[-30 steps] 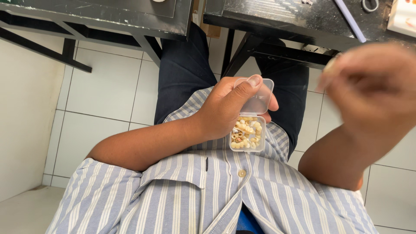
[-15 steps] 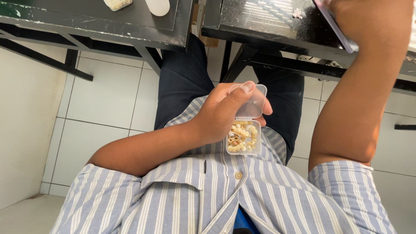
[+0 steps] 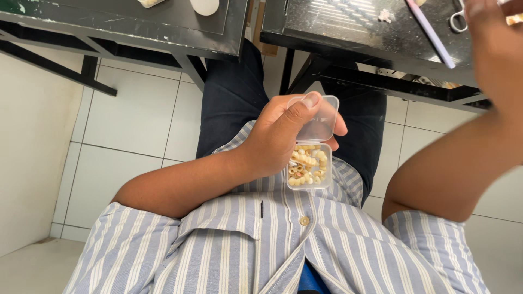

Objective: The person selects small tooth-shaped pieces from a container, arranges them into a row, and secures them using a pair of scissors. They then apply a white paste to the assembled teeth using a small spatula and a bottle of liquid, mixing the paste on the work surface.

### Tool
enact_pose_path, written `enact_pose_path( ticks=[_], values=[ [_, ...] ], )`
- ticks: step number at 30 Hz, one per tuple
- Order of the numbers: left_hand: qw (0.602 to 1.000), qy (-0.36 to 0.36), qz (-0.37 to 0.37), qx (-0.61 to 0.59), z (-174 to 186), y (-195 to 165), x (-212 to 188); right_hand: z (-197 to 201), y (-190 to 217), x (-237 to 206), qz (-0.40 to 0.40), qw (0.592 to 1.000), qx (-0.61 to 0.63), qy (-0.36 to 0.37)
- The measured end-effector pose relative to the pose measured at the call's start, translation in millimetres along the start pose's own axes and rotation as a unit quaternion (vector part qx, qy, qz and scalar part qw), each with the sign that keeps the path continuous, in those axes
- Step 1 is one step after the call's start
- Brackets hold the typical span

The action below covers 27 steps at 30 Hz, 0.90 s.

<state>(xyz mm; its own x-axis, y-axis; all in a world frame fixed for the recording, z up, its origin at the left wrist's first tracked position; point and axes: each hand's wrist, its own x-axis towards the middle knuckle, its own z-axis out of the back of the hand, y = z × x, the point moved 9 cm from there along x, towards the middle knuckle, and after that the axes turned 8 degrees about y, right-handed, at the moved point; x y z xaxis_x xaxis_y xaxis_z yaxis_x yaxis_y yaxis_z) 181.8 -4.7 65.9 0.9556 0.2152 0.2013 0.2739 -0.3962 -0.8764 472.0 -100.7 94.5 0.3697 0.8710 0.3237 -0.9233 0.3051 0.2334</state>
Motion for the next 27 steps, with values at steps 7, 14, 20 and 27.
enact_pose_path(
  ticks=[7,14,20,27],
  values=[
    [1.0,-0.003,-0.014,0.025,6,-6,-4,52,154,-76,0.212,0.95,0.181,0.141],
    [0.997,-0.007,-0.021,0.069,6,-6,-5,48,236,-72,0.31,0.906,0.197,0.21],
    [0.998,-0.015,-0.001,0.06,6,-2,-4,42,251,-67,0.269,0.94,0.141,0.153],
    [0.997,-0.012,-0.001,0.073,1,0,-1,37,263,-64,0.241,0.963,0.059,0.109]
  ],
)
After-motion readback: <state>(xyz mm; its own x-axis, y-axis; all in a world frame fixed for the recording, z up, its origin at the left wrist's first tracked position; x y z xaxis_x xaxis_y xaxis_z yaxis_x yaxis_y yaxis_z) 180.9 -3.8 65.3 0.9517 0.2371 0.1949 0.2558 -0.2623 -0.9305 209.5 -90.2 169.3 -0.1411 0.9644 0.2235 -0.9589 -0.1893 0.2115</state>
